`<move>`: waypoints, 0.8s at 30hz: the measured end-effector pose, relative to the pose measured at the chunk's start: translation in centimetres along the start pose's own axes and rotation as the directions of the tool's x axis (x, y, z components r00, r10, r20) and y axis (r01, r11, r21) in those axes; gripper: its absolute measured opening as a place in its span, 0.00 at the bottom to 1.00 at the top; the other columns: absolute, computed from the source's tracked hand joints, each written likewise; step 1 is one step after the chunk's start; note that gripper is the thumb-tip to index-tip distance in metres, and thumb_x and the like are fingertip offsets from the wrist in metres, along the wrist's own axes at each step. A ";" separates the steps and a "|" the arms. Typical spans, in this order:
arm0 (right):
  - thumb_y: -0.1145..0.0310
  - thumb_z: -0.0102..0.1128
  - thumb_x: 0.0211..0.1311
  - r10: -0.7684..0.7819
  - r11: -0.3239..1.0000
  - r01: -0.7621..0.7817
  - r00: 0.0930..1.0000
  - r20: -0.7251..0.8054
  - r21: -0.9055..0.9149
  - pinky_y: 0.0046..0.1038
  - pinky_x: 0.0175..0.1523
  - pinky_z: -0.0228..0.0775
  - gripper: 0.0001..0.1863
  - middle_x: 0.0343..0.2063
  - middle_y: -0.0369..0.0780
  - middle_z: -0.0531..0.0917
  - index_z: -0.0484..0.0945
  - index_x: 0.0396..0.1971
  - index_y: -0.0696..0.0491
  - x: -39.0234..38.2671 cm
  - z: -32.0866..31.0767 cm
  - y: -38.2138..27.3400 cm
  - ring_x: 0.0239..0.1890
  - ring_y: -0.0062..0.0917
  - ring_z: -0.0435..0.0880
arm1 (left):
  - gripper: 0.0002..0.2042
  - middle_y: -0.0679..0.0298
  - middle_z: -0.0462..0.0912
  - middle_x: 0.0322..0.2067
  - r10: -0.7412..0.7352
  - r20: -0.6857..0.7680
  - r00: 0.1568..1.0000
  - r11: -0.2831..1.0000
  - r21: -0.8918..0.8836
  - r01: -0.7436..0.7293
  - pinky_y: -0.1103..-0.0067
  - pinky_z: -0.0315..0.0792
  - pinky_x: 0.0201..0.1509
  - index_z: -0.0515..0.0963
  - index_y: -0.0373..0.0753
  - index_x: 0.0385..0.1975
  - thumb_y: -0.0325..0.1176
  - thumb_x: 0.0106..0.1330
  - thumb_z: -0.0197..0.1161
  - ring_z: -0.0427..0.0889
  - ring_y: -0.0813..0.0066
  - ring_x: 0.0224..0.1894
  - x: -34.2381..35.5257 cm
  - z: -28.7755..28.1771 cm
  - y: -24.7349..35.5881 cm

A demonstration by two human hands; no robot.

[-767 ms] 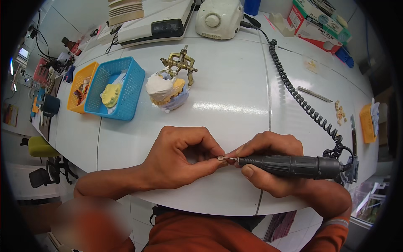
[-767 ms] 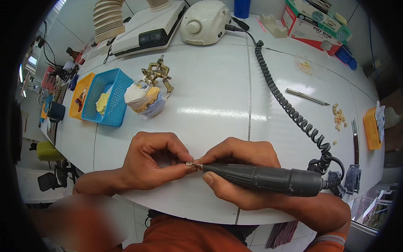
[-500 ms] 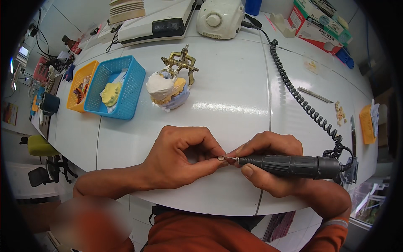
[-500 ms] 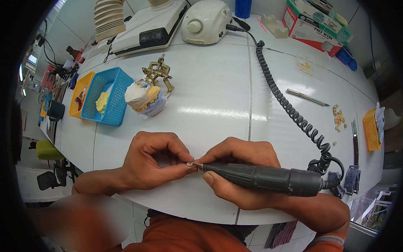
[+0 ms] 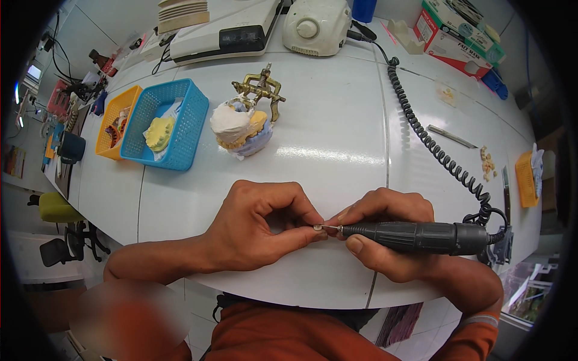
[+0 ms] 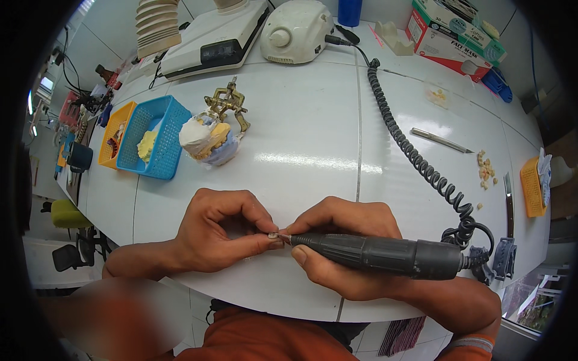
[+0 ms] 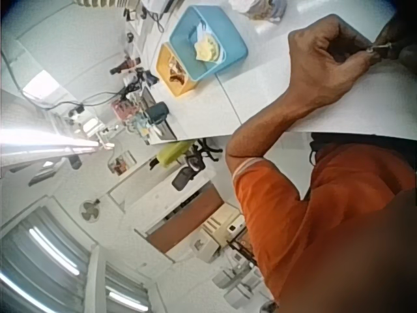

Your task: Polishing a small dental prosthetic component with a rotary tool.

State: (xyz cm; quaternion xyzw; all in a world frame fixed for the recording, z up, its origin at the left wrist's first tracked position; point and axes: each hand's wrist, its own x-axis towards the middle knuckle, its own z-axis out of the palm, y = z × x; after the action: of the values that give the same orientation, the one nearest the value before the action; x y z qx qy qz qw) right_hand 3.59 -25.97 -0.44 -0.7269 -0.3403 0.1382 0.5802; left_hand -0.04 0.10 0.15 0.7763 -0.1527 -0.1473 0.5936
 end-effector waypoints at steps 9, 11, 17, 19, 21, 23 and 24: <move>0.69 0.71 0.62 -0.038 0.999 0.038 0.999 0.013 -0.004 0.24 0.37 0.83 0.12 0.29 0.43 0.90 0.84 0.42 0.58 0.1 -0.2 0.1 0.29 0.24 0.92 | 0.05 0.58 0.91 0.34 0.022 0.009 1.000 1.000 -0.001 -0.022 0.80 0.84 0.42 0.84 0.31 0.36 0.20 0.64 0.74 0.91 0.76 0.38 0.1 -0.1 -0.1; 0.69 0.71 0.62 -0.023 1.000 0.023 1.000 -0.003 0.003 0.24 0.37 0.83 0.12 0.29 0.43 0.90 0.84 0.42 0.59 0.1 0.0 0.1 0.29 0.24 0.92 | 0.05 0.57 0.91 0.34 0.006 0.013 1.000 1.000 -0.001 -0.006 0.80 0.84 0.43 0.84 0.31 0.36 0.20 0.64 0.74 0.91 0.76 0.38 0.1 -0.1 0.1; 0.69 0.70 0.63 -0.022 1.000 0.022 1.000 0.000 0.011 0.24 0.36 0.83 0.12 0.30 0.43 0.90 0.84 0.42 0.59 0.1 0.0 0.1 0.29 0.24 0.91 | 0.05 0.57 0.91 0.35 0.003 0.004 1.000 1.000 -0.023 -0.003 0.81 0.84 0.43 0.84 0.31 0.36 0.20 0.64 0.74 0.91 0.76 0.38 0.0 -0.1 -0.1; 0.69 0.70 0.63 -0.015 1.000 0.015 1.000 -0.015 0.010 0.24 0.36 0.83 0.12 0.30 0.43 0.90 0.84 0.42 0.59 0.1 0.0 0.1 0.29 0.24 0.91 | 0.05 0.58 0.91 0.35 -0.008 0.007 1.000 1.000 -0.027 0.008 0.81 0.84 0.43 0.84 0.31 0.36 0.20 0.64 0.74 0.91 0.76 0.38 0.0 0.0 0.0; 0.69 0.71 0.63 -0.038 0.999 0.037 0.999 0.008 0.018 0.24 0.36 0.83 0.12 0.29 0.43 0.90 0.84 0.42 0.59 0.1 -0.1 0.2 0.28 0.23 0.91 | 0.05 0.58 0.91 0.35 -0.020 0.009 1.000 0.999 -0.030 0.020 0.81 0.84 0.43 0.84 0.31 0.36 0.20 0.64 0.74 0.91 0.76 0.38 0.0 0.0 0.0; 0.69 0.71 0.63 -0.018 1.000 0.018 1.000 0.002 0.019 0.24 0.36 0.83 0.12 0.29 0.43 0.90 0.84 0.42 0.59 0.0 0.0 0.1 0.28 0.23 0.91 | 0.05 0.58 0.91 0.34 -0.006 0.011 1.000 1.000 -0.013 0.006 0.81 0.84 0.42 0.84 0.31 0.36 0.20 0.64 0.74 0.91 0.77 0.38 0.0 0.0 -0.1; 0.68 0.71 0.63 0.002 1.000 -0.002 1.000 -0.005 0.020 0.24 0.36 0.83 0.12 0.29 0.43 0.90 0.84 0.42 0.59 0.0 0.0 0.0 0.28 0.23 0.91 | 0.05 0.58 0.91 0.34 -0.006 0.010 1.000 1.000 -0.013 0.006 0.81 0.84 0.42 0.84 0.31 0.36 0.20 0.64 0.74 0.91 0.77 0.38 0.0 0.0 -0.1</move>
State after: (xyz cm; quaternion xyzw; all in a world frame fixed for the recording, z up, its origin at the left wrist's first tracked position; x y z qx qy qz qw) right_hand 3.62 -25.95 -0.46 -0.7219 -0.3368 0.1404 0.5879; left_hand -0.01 0.15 0.11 0.7722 -0.1525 -0.1540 0.5973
